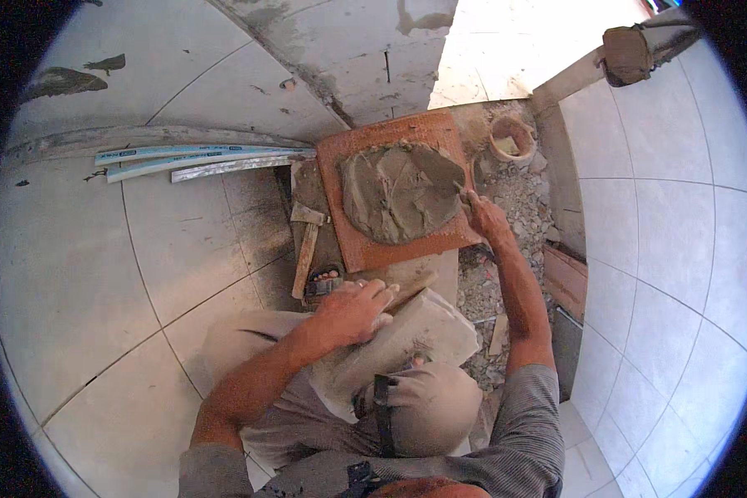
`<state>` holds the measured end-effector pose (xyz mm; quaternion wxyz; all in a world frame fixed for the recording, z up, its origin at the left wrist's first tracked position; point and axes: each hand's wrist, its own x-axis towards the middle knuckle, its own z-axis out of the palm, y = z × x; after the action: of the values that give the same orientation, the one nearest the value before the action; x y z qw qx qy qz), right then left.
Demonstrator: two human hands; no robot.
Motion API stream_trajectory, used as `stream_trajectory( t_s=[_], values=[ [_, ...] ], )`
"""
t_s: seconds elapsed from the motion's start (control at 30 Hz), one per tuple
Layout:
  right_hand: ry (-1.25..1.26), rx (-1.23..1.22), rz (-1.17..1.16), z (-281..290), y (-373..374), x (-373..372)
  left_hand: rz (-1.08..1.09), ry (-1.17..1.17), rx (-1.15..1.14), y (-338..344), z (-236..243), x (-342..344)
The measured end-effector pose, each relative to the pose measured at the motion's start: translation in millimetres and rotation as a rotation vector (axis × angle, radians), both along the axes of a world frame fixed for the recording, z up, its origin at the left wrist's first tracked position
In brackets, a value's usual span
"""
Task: The person applies mortar to a wall using a trowel from a bucket. Afterward, the person sits down, spreads mortar onto a tile using a trowel, and lifts the prepared tile by hand.
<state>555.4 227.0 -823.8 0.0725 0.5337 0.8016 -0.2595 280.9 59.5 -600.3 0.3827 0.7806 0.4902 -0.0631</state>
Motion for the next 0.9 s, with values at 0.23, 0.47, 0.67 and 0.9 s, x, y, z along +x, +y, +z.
stream_trajectory(
  t_s=[0.23, 0.47, 0.67, 0.9],
  values=[
    [0.004, -0.013, -0.181, -28, 37, -59, 0.022, -0.008, -0.041, -11, 4, -10],
    [0.44, 0.352, -0.111, -54, 1, -52, 0.007, -0.027, 0.001, -8, -3, -7],
    [0.21, -0.227, -0.312, -9, -86, 12, -0.1, -0.071, 0.027, -3, -12, 7],
    [0.178, -0.355, -0.335, 55, -133, 31, -0.106, -0.055, -0.021, 0, -8, 8]
  ],
)
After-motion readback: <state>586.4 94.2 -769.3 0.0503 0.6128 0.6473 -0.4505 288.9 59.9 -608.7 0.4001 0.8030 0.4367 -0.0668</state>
